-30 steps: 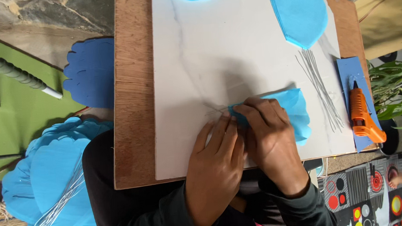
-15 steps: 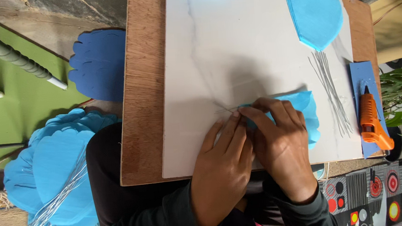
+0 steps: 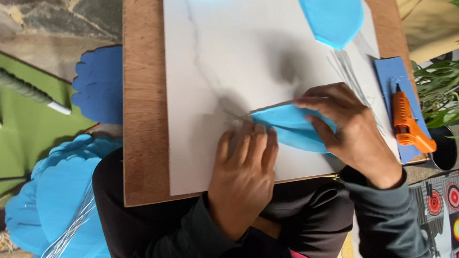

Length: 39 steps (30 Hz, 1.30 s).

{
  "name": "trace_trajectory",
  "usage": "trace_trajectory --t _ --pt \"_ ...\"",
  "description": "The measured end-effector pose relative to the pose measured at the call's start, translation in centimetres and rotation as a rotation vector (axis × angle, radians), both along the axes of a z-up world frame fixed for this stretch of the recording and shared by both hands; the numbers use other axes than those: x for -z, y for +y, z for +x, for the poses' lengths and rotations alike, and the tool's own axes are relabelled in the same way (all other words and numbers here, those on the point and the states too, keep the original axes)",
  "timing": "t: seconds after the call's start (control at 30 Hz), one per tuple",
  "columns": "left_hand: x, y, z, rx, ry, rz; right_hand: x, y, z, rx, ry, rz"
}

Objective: The person applies hot glue to blue foam petal shapes and presses them by hand to attach wire stems.

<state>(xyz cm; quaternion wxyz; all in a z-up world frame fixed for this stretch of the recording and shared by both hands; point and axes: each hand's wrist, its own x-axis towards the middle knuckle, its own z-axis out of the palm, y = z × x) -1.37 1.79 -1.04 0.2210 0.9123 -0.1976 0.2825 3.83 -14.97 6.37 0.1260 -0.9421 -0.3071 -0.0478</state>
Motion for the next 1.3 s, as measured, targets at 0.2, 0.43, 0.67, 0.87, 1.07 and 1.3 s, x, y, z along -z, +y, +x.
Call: trace_trajectory --t 0.2,0.43,0.67,0.87,1.07,1.3 --pt "-0.3 0.2 0.2 0.046 -0.04 -0.026 1.4 -2.8 1.7 -0.187 0.102 -0.035" --pt "-1.0 0.2 0.3 0.082 -0.06 0.013 2.0 -2.9 2.3 -0.266 -0.017 0.074" --pt "-1.2 -0.1 0.3 0.08 -0.04 0.068 2.4 -1.8 2.0 -0.197 -0.193 0.02" --pt "-1.1 -0.3 0.3 0.066 -0.019 0.108 2.7 -1.3 2.8 -0.117 -0.118 -0.002" --pt "-1.0 -0.2 0.4 0.071 -0.03 0.079 2.8 -0.3 3.1 -0.187 -0.131 0.023" --pt "-0.9 -0.1 0.3 0.085 -0.009 0.052 1.8 0.4 4.4 -0.09 0.205 0.199"
